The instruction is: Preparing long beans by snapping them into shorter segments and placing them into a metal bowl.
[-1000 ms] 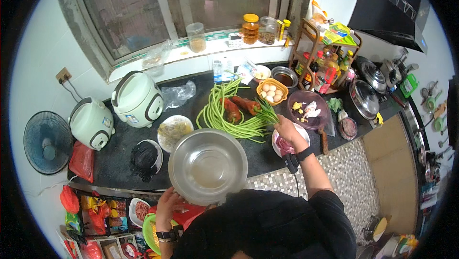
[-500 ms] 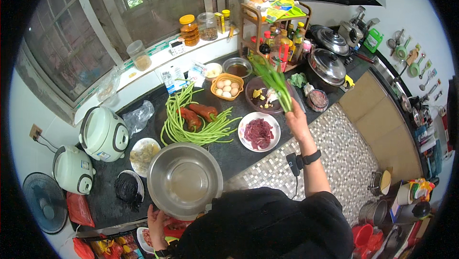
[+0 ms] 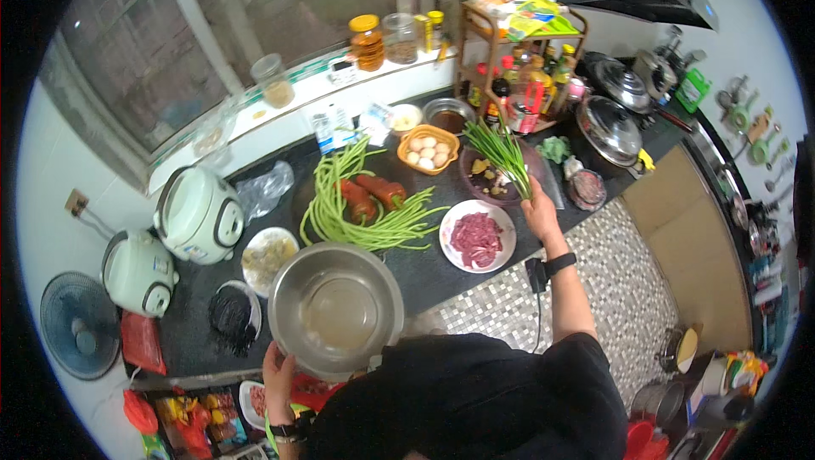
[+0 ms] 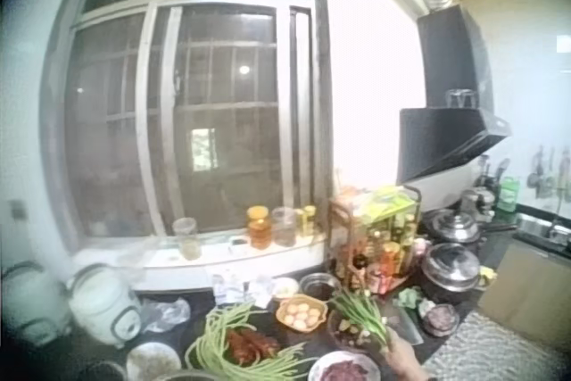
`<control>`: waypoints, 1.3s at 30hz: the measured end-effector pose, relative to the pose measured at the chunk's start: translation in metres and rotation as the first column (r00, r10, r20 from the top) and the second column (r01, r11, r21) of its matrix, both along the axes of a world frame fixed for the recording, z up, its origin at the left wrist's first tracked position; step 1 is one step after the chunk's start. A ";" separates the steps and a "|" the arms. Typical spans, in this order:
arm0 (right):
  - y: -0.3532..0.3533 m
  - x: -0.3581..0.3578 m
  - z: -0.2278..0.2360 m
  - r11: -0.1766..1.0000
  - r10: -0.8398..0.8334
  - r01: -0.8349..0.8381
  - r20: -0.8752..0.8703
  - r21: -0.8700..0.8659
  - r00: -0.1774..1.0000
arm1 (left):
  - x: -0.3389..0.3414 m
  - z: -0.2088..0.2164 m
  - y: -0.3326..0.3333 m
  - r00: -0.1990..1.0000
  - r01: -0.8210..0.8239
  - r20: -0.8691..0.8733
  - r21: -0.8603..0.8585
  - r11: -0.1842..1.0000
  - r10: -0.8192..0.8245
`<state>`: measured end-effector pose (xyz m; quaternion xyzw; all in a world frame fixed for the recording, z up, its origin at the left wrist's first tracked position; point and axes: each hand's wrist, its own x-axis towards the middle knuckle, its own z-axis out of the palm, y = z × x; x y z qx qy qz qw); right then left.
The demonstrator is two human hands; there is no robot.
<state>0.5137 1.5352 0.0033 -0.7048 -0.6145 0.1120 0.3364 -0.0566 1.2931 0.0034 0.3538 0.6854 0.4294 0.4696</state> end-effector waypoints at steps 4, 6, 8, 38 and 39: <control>0.025 -0.002 -0.002 0.979 -0.083 0.142 0.346 -0.147 0.934 | 0.004 0.004 0.009 0.947 -0.053 -0.313 0.052 0.997 0.066; 0.027 -0.012 -0.008 0.986 -0.142 0.167 0.522 -0.001 0.841 | 0.017 0.025 0.018 0.906 -0.009 -0.421 0.083 0.997 0.043; 0.022 -0.042 0.022 0.976 -0.183 0.083 0.546 0.203 0.818 | 0.019 0.036 0.024 0.912 0.006 -0.409 0.092 0.996 0.032; -0.026 -0.243 0.083 0.483 -0.099 -0.875 -0.995 -0.028 -0.023 | 0.111 0.065 0.166 0.514 0.413 0.759 0.187 0.891 -0.398; -0.033 -0.247 0.083 0.485 -0.098 -0.874 -0.995 -0.029 -0.022 | 0.116 0.059 0.173 0.446 0.361 0.803 0.242 0.901 -0.394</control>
